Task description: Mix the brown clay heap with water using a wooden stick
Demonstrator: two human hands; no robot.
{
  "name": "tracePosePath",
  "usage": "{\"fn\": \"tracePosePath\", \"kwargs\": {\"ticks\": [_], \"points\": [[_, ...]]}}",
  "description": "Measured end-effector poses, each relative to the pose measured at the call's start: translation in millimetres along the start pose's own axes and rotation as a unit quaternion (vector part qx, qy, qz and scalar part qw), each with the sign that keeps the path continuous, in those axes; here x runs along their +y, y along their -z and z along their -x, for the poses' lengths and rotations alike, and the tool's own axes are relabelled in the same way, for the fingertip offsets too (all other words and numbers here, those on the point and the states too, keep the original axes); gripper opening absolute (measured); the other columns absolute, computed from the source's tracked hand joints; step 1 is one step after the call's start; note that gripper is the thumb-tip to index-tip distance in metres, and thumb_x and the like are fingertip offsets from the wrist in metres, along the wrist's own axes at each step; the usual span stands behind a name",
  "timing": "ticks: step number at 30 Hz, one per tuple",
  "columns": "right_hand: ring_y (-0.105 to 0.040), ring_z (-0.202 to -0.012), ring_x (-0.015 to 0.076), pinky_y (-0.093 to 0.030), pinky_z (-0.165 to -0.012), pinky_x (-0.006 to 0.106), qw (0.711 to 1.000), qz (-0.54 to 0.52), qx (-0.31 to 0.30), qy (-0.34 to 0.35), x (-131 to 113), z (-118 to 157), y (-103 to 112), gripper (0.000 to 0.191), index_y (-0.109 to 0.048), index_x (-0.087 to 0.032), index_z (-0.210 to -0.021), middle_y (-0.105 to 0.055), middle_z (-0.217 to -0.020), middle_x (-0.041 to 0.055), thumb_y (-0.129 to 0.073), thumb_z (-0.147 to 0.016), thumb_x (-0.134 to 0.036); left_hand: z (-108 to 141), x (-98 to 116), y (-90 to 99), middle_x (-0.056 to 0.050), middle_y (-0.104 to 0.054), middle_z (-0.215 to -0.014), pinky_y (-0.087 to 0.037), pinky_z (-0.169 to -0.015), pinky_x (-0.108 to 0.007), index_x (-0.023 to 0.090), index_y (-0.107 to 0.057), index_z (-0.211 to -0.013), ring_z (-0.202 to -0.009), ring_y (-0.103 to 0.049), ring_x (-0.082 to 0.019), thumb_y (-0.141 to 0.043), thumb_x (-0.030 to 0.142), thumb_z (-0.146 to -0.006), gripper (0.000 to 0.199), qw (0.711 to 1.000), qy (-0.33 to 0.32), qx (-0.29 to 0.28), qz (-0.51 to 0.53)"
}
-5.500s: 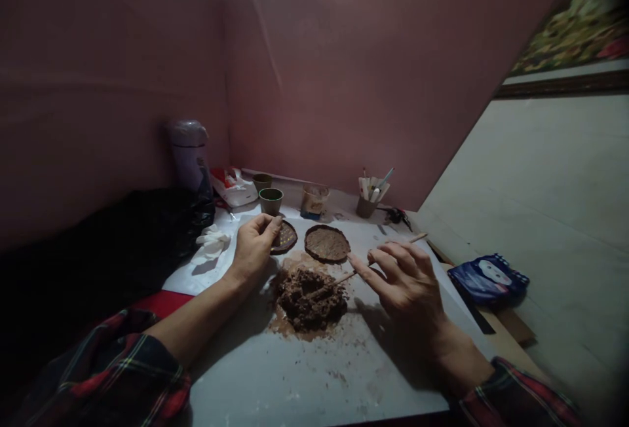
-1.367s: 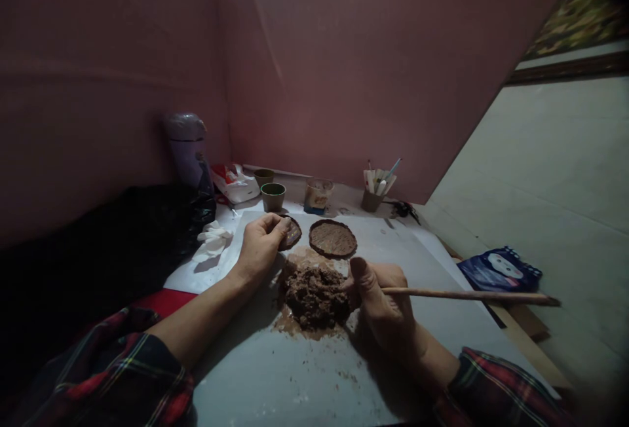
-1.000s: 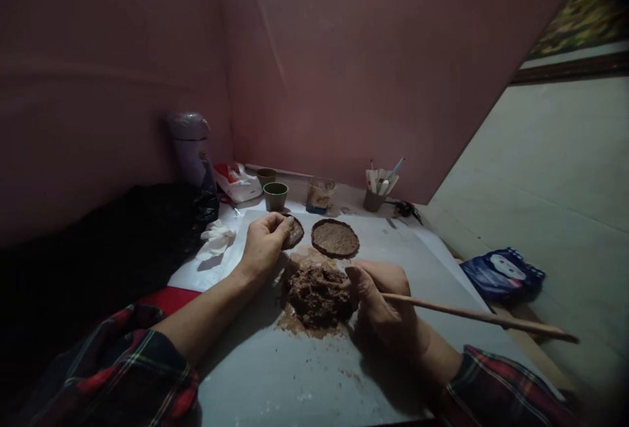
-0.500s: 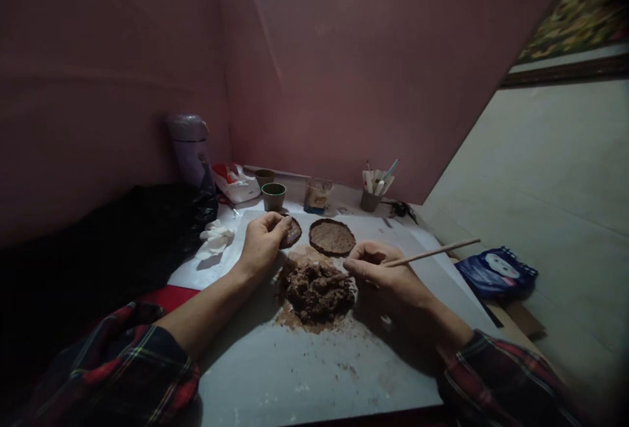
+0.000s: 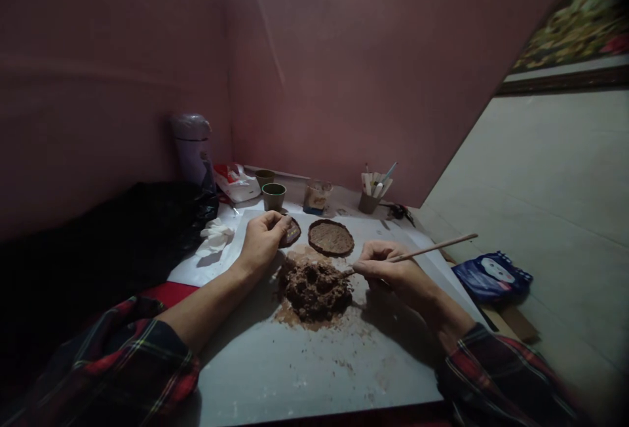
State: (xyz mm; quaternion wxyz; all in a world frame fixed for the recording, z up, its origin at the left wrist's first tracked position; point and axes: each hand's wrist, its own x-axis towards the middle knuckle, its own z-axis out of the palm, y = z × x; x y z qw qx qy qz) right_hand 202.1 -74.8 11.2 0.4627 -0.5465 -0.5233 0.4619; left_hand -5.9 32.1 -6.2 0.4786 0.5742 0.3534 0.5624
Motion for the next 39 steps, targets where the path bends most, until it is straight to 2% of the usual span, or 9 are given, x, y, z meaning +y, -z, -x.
{"fn": "tracePosePath", "kwargs": {"ticks": [4,10,17,19,22,26,32,36,39], "points": [[-0.034,-0.034,0.0053,-0.019,-0.035,0.019,1.0,-0.016,0.015,0.011,1,1,-3,0.03,-0.054,-0.018,-0.054,-0.05,-0.039,-0.0036,-0.075,-0.064,-0.036,2,4,-2.4,0.003,-0.049,-0.051,-0.033,-0.049,-0.02,0.013,-0.055,-0.056,-0.05,-0.041,-0.007,-0.065,0.035,-0.064,0.026,1.0,0.006,0.0,-0.002],[-0.042,-0.038,0.0062,-0.027,-0.038,0.019,0.996,-0.065,-0.009,-0.064,4,2,-8,0.025,-0.059,-0.016,-0.061,-0.054,-0.045,-0.0033,-0.079,-0.059,-0.03,2,4,-2.3,0.003,-0.05,-0.052,-0.032,-0.05,-0.021,0.013,-0.057,-0.058,-0.05,-0.041,-0.007,-0.065,0.033,-0.067,0.024,1.0,0.003,-0.001,-0.013],[-0.041,-0.039,0.0058,-0.027,-0.038,0.019,0.99,-0.114,0.007,-0.077,8,-1,-4,0.021,-0.06,-0.015,-0.062,-0.05,-0.045,-0.0049,-0.08,-0.059,-0.021,2,0,-1.5,0.003,-0.049,-0.053,-0.032,-0.05,-0.021,0.012,-0.057,-0.059,-0.051,-0.041,-0.007,-0.066,0.033,-0.067,0.024,1.0,0.001,-0.005,-0.007],[-0.041,-0.041,0.0057,-0.027,-0.038,0.019,0.989,-0.134,0.011,-0.058,9,-3,-3,0.02,-0.063,-0.015,-0.066,-0.05,-0.047,-0.0046,-0.08,-0.06,-0.024,2,1,-1.8,0.003,-0.05,-0.054,-0.033,-0.051,-0.021,0.012,-0.057,-0.059,-0.051,-0.042,-0.007,-0.065,0.032,-0.068,0.023,1.0,0.002,-0.005,-0.012],[-0.041,-0.043,0.0061,-0.028,-0.038,0.019,0.99,-0.142,0.023,0.006,13,-7,-5,0.028,-0.065,-0.015,-0.075,-0.055,-0.053,-0.0022,-0.078,-0.066,-0.039,3,3,-2.3,0.003,-0.049,-0.053,-0.032,-0.05,-0.021,0.012,-0.056,-0.058,-0.05,-0.041,-0.007,-0.064,0.03,-0.068,0.022,1.0,0.003,-0.01,-0.012],[-0.042,-0.042,0.0071,-0.03,-0.038,0.019,0.993,-0.051,0.045,0.093,19,-8,-11,0.036,-0.057,-0.018,-0.071,-0.058,-0.052,-0.0014,-0.068,-0.075,-0.052,4,5,-2.8,0.004,-0.048,-0.051,-0.031,-0.049,-0.021,0.012,-0.055,-0.057,-0.049,-0.04,-0.007,-0.064,0.03,-0.067,0.022,1.0,0.005,-0.012,-0.008],[-0.051,-0.047,0.0093,-0.037,-0.041,0.019,0.997,-0.056,0.025,0.037,19,-7,-7,0.025,-0.055,-0.019,-0.081,-0.065,-0.061,0.0004,-0.066,-0.079,-0.042,2,0,-1.8,0.003,-0.049,-0.053,-0.03,-0.05,-0.021,0.013,-0.056,-0.059,-0.051,-0.04,-0.007,-0.065,0.033,-0.067,0.024,1.0,-0.004,-0.014,-0.02],[-0.058,-0.051,0.0114,-0.039,-0.042,0.018,0.99,-0.085,0.051,0.098,19,-9,1,0.015,-0.057,-0.018,-0.078,-0.064,-0.06,0.001,-0.066,-0.074,-0.029,1,1,-1.4,0.003,-0.048,-0.053,-0.031,-0.05,-0.021,0.013,-0.056,-0.058,-0.051,-0.04,-0.007,-0.065,0.033,-0.067,0.023,1.0,-0.006,-0.016,-0.023],[-0.054,-0.046,0.0112,-0.035,-0.036,0.019,0.979,-0.106,0.087,0.152,18,-9,4,0.01,-0.058,-0.017,-0.075,-0.062,-0.058,0.0001,-0.063,-0.072,-0.025,3,4,-2.4,0.003,-0.049,-0.053,-0.031,-0.05,-0.021,0.012,-0.056,-0.058,-0.05,-0.04,-0.007,-0.064,0.03,-0.067,0.022,1.0,-0.003,-0.012,-0.024]]}}
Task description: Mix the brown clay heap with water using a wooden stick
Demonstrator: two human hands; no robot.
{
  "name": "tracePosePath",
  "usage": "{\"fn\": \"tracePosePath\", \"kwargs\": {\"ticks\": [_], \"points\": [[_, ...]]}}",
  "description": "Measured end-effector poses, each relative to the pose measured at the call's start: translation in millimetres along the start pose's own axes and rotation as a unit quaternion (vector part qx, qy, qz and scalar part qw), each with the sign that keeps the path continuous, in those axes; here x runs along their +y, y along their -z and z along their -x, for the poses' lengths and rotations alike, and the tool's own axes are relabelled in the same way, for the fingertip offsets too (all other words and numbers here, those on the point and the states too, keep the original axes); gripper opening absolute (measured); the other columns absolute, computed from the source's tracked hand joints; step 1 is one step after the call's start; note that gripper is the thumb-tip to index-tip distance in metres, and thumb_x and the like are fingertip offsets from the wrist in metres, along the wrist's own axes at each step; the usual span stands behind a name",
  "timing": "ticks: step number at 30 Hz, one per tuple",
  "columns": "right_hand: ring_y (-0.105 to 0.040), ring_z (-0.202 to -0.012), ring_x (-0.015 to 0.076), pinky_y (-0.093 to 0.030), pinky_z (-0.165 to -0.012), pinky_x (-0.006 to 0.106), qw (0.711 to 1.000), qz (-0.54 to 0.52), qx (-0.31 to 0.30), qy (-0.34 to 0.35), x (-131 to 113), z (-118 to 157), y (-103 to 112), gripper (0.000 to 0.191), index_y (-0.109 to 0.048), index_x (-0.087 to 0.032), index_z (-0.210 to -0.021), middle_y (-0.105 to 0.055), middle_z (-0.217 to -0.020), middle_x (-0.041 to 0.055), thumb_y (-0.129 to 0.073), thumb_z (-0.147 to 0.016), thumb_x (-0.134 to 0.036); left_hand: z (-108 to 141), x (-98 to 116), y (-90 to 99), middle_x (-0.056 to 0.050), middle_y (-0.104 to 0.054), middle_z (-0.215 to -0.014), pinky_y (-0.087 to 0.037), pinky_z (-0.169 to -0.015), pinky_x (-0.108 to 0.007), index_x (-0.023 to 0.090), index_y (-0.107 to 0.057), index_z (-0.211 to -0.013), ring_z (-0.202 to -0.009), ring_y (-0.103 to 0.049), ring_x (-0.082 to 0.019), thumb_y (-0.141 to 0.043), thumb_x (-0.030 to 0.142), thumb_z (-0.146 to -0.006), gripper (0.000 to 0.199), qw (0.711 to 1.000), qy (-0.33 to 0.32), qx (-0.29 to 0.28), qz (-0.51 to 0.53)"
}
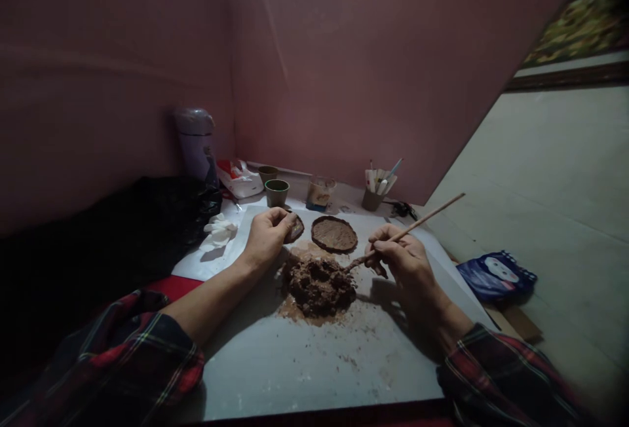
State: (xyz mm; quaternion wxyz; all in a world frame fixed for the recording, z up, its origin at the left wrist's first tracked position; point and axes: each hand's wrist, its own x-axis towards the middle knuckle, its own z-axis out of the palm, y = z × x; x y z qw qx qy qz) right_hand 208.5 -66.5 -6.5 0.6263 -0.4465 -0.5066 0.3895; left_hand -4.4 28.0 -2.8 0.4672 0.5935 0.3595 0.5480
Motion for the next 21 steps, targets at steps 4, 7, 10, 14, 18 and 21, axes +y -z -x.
{"fn": "tracePosePath", "kwargs": {"ticks": [4,7,10,14,18,21], "points": [[-0.052,-0.045,0.0112,-0.035,-0.037,0.021,1.0,-0.006,0.012,0.028,-3,4,-6,0.011,-0.061,-0.017,-0.077,-0.061,-0.059,0.0007,-0.062,-0.074,-0.028,2,4,-1.7,0.003,-0.047,-0.049,-0.03,-0.048,-0.021,0.013,-0.055,-0.056,-0.047,-0.039,-0.007,-0.063,0.027,-0.069,0.02,1.0,0.016,-0.009,0.02],[-0.054,-0.049,0.0118,-0.04,-0.043,0.023,1.0,0.01,-0.02,0.001,-5,7,-12,0.014,-0.062,-0.017,-0.078,-0.063,-0.061,0.0021,-0.062,-0.077,-0.031,2,5,-2.1,0.004,-0.046,-0.048,-0.03,-0.048,-0.021,0.013,-0.054,-0.056,-0.046,-0.039,-0.007,-0.063,0.026,-0.07,0.021,0.999,0.02,-0.011,0.028],[-0.055,-0.051,0.0122,-0.043,-0.045,0.023,0.993,0.035,-0.055,-0.095,-5,6,-13,0.015,-0.061,-0.017,-0.074,-0.064,-0.063,0.003,-0.065,-0.075,-0.031,2,4,-1.6,0.004,-0.046,-0.048,-0.029,-0.047,-0.021,0.013,-0.054,-0.056,-0.046,-0.039,-0.006,-0.063,0.025,-0.07,0.021,1.0,0.016,-0.006,0.016],[-0.055,-0.046,0.0126,-0.042,-0.04,0.023,0.995,0.025,-0.025,-0.098,-2,1,-7,0.012,-0.061,-0.016,-0.071,-0.065,-0.058,0.0032,-0.065,-0.07,-0.028,2,3,-0.7,0.004,-0.046,-0.048,-0.028,-0.047,-0.021,0.013,-0.053,-0.054,-0.046,-0.038,-0.006,-0.063,0.026,-0.07,0.023,1.0,0.007,-0.008,0.002],[-0.053,-0.04,0.0128,-0.038,-0.036,0.023,0.999,0.019,0.011,-0.041,0,-1,-2,0.01,-0.062,-0.016,-0.065,-0.064,-0.052,0.004,-0.064,-0.067,-0.025,3,4,-0.9,0.004,-0.047,-0.047,-0.029,-0.047,-0.021,0.013,-0.054,-0.055,-0.046,-0.039,-0.006,-0.063,0.027,-0.069,0.023,1.0,0.014,-0.014,0.012],[-0.054,-0.042,0.0133,-0.038,-0.037,0.023,1.0,0.007,0.009,-0.014,-1,1,-4,0.011,-0.064,-0.016,-0.066,-0.063,-0.053,0.0037,-0.063,-0.068,-0.027,3,6,-1.9,0.004,-0.047,-0.047,-0.03,-0.047,-0.02,0.013,-0.053,-0.054,-0.045,-0.04,-0.006,-0.063,0.028,-0.07,0.024,1.0,0.019,-0.017,0.015]]}}
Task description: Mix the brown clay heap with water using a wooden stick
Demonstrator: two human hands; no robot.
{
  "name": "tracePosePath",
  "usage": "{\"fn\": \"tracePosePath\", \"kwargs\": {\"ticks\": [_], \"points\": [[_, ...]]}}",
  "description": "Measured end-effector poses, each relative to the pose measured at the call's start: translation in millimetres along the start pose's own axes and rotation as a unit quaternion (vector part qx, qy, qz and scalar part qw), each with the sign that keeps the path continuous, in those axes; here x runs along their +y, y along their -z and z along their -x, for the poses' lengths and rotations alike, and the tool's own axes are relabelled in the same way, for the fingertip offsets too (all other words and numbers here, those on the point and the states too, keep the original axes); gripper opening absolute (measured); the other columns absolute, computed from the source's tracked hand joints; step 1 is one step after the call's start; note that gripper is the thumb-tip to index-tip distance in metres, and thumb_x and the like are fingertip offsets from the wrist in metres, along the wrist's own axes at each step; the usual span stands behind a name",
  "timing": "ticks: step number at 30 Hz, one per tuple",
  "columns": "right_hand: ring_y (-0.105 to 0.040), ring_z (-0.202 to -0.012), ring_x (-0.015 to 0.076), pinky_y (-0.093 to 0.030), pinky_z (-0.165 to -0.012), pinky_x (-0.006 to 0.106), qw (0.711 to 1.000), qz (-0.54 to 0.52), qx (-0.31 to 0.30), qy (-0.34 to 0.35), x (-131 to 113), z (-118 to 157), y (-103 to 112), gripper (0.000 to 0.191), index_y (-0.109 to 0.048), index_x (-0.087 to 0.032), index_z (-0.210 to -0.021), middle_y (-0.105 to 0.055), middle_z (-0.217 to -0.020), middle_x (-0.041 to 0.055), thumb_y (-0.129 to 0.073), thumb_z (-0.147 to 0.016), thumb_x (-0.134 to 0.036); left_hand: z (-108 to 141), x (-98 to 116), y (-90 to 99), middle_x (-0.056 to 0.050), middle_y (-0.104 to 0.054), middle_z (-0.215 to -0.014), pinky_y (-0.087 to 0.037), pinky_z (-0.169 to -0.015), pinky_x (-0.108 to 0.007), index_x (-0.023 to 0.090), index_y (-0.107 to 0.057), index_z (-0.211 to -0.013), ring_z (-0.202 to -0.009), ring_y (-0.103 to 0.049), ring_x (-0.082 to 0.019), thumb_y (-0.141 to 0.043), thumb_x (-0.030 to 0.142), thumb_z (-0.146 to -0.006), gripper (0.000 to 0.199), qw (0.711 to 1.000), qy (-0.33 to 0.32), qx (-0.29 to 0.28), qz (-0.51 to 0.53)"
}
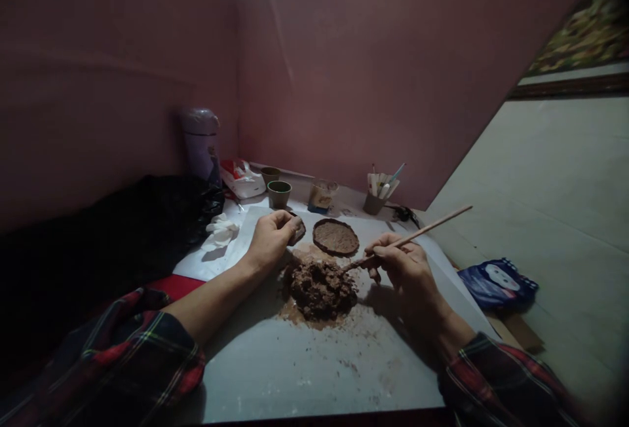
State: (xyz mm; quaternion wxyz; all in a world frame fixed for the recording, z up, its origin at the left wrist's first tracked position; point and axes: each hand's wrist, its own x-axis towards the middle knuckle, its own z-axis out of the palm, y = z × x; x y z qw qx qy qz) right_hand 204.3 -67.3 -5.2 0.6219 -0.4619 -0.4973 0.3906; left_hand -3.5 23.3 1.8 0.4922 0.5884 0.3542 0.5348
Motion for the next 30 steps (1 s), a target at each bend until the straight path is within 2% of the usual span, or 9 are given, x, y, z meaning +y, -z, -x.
{"fn": "tracePosePath", "kwargs": {"ticks": [6,11,15,18,22,27,30], "points": [[-0.057,-0.05,0.0136,-0.044,-0.046,0.025,0.996,0.054,-0.066,-0.025,-6,5,-5,0.011,-0.069,-0.015,-0.07,-0.067,-0.061,0.0044,-0.065,-0.073,-0.025,0,1,-0.8,0.004,-0.046,-0.046,-0.03,-0.046,-0.02,0.013,-0.053,-0.053,-0.045,-0.039,-0.006,-0.063,0.028,-0.069,0.024,1.0,0.001,0.0,-0.006],[-0.052,-0.041,0.0134,-0.038,-0.037,0.025,1.0,0.017,-0.019,0.015,-8,4,1,0.011,-0.068,-0.016,-0.069,-0.065,-0.056,0.0039,-0.063,-0.073,-0.025,-1,-2,0.3,0.003,-0.048,-0.048,-0.031,-0.047,-0.021,0.013,-0.054,-0.055,-0.046,-0.041,-0.007,-0.064,0.03,-0.069,0.024,1.0,-0.002,0.001,-0.005],[-0.057,-0.049,0.0152,-0.044,-0.043,0.027,0.999,0.0,0.0,0.041,-7,2,0,0.011,-0.069,-0.018,-0.073,-0.066,-0.061,0.0036,-0.065,-0.073,-0.029,-1,-4,0.6,0.003,-0.048,-0.047,-0.031,-0.047,-0.021,0.014,-0.054,-0.054,-0.045,-0.041,-0.007,-0.064,0.033,-0.068,0.026,1.0,-0.002,-0.006,0.007],[-0.059,-0.052,0.0148,-0.047,-0.049,0.027,0.999,0.031,-0.045,0.003,-4,2,-3,0.011,-0.07,-0.018,-0.072,-0.066,-0.062,0.0033,-0.066,-0.073,-0.028,-1,-3,0.6,0.003,-0.048,-0.046,-0.031,-0.047,-0.021,0.014,-0.054,-0.053,-0.045,-0.041,-0.007,-0.065,0.033,-0.069,0.027,1.0,-0.008,-0.009,0.0],[-0.057,-0.047,0.0135,-0.045,-0.045,0.025,0.995,0.054,-0.075,-0.031,-1,2,-1,0.011,-0.07,-0.016,-0.069,-0.067,-0.058,0.0039,-0.065,-0.074,-0.024,0,-1,0.7,0.003,-0.048,-0.045,-0.031,-0.046,-0.021,0.014,-0.053,-0.053,-0.044,-0.04,-0.007,-0.063,0.031,-0.07,0.026,1.0,-0.006,-0.01,-0.011],[-0.05,-0.038,0.013,-0.036,-0.035,0.025,0.999,0.021,-0.001,0.024,-5,4,5,0.011,-0.067,-0.017,-0.064,-0.064,-0.052,0.0032,-0.061,-0.071,-0.022,0,-2,0.8,0.003,-0.049,-0.046,-0.031,-0.046,-0.021,0.015,-0.053,-0.054,-0.044,-0.041,-0.008,-0.063,0.032,-0.069,0.026,1.0,-0.008,-0.012,-0.009],[-0.051,-0.041,0.0133,-0.037,-0.035,0.025,0.997,-0.002,0.042,0.066,-10,5,3,0.011,-0.066,-0.019,-0.065,-0.062,-0.053,0.0017,-0.058,-0.072,-0.021,0,-3,0.8,0.003,-0.049,-0.045,-0.031,-0.045,-0.021,0.015,-0.053,-0.053,-0.044,-0.041,-0.007,-0.063,0.033,-0.069,0.026,1.0,-0.012,-0.017,-0.009]]}}
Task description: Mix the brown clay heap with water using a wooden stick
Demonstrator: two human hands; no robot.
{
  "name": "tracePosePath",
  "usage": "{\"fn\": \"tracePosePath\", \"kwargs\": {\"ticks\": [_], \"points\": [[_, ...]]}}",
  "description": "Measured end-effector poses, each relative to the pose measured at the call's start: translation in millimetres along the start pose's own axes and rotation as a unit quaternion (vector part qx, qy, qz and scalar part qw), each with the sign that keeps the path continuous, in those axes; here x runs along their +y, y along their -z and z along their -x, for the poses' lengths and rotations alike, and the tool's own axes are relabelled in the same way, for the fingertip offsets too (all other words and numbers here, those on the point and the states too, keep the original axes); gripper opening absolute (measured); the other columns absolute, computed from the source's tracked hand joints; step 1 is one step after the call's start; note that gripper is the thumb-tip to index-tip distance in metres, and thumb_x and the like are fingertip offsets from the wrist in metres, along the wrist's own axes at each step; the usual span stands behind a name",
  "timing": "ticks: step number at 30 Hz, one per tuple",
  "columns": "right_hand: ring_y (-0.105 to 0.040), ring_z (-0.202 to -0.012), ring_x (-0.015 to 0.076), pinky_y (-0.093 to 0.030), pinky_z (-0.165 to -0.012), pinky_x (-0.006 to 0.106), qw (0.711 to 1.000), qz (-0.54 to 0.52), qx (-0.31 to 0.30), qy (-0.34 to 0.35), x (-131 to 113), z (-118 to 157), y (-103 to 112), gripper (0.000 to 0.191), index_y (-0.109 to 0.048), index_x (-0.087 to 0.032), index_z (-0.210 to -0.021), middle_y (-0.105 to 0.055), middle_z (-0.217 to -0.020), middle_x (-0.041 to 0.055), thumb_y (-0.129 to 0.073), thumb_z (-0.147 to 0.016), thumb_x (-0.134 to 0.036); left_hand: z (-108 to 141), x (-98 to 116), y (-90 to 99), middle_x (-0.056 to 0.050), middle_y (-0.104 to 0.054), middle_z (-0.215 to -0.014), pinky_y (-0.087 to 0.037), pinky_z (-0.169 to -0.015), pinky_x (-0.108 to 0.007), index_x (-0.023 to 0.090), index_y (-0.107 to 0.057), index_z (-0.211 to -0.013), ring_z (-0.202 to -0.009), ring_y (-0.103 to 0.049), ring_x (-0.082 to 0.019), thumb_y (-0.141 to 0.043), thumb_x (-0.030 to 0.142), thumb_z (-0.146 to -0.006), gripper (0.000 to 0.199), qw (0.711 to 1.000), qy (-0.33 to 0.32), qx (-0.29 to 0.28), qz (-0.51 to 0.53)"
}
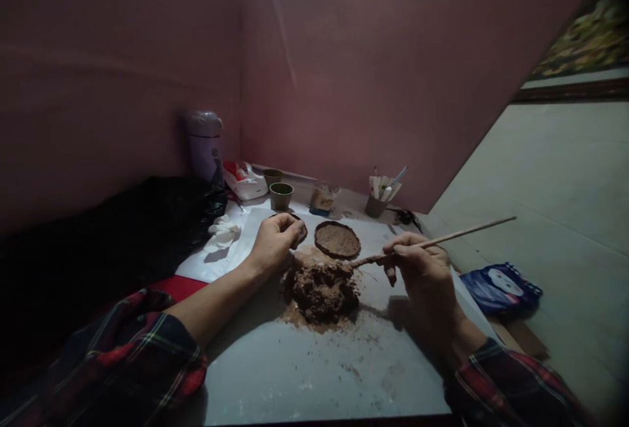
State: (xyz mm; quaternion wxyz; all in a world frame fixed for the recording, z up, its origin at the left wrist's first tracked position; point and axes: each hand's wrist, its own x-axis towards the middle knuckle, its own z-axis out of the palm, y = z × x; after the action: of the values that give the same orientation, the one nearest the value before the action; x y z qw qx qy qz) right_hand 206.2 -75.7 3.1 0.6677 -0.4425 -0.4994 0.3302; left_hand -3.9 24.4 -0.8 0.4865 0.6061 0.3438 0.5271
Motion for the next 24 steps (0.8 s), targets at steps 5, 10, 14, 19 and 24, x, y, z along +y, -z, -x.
{"fn": "tracePosePath", "kwargs": {"ticks": [5,10,14,19,24], "points": [[-0.056,-0.049,0.0148,-0.044,-0.043,0.026,0.997,0.034,-0.055,-0.033,1,3,-11,0.009,-0.069,-0.018,-0.071,-0.062,-0.055,0.0018,-0.063,-0.074,-0.025,1,2,-0.1,0.002,-0.049,-0.044,-0.031,-0.043,-0.021,0.015,-0.053,-0.052,-0.042,-0.04,-0.007,-0.064,0.032,-0.069,0.026,1.0,0.003,-0.005,0.002],[-0.052,-0.042,0.0126,-0.039,-0.036,0.024,0.997,0.048,-0.048,-0.034,4,3,-8,0.011,-0.068,-0.016,-0.066,-0.063,-0.054,0.0021,-0.063,-0.073,-0.023,2,5,-1.3,0.003,-0.048,-0.043,-0.031,-0.043,-0.021,0.015,-0.052,-0.051,-0.041,-0.04,-0.007,-0.062,0.027,-0.07,0.025,1.0,0.008,0.0,-0.005],[-0.05,-0.039,0.0123,-0.036,-0.033,0.023,0.999,0.014,0.011,0.031,-1,2,0,0.012,-0.067,-0.018,-0.065,-0.061,-0.051,0.0011,-0.058,-0.073,-0.019,2,5,-1.8,0.002,-0.05,-0.044,-0.032,-0.044,-0.021,0.016,-0.051,-0.051,-0.041,-0.041,-0.008,-0.064,0.028,-0.07,0.026,1.0,0.01,-0.006,-0.006],[-0.054,-0.045,0.0131,-0.042,-0.038,0.024,0.997,0.055,0.031,0.049,-1,4,-7,0.01,-0.067,-0.019,-0.069,-0.062,-0.054,0.0004,-0.059,-0.076,-0.02,1,4,-1.2,0.003,-0.049,-0.044,-0.031,-0.043,-0.02,0.015,-0.052,-0.051,-0.041,-0.041,-0.007,-0.062,0.028,-0.07,0.025,1.0,0.006,-0.012,-0.003],[-0.053,-0.043,0.0123,-0.043,-0.037,0.024,0.997,0.056,-0.054,0.014,6,12,-17,0.013,-0.067,-0.017,-0.068,-0.063,-0.056,0.0015,-0.059,-0.077,-0.022,1,2,-0.7,0.003,-0.049,-0.044,-0.031,-0.043,-0.02,0.015,-0.053,-0.053,-0.041,-0.041,-0.007,-0.061,0.029,-0.07,0.024,1.0,0.007,-0.01,-0.015]]}}
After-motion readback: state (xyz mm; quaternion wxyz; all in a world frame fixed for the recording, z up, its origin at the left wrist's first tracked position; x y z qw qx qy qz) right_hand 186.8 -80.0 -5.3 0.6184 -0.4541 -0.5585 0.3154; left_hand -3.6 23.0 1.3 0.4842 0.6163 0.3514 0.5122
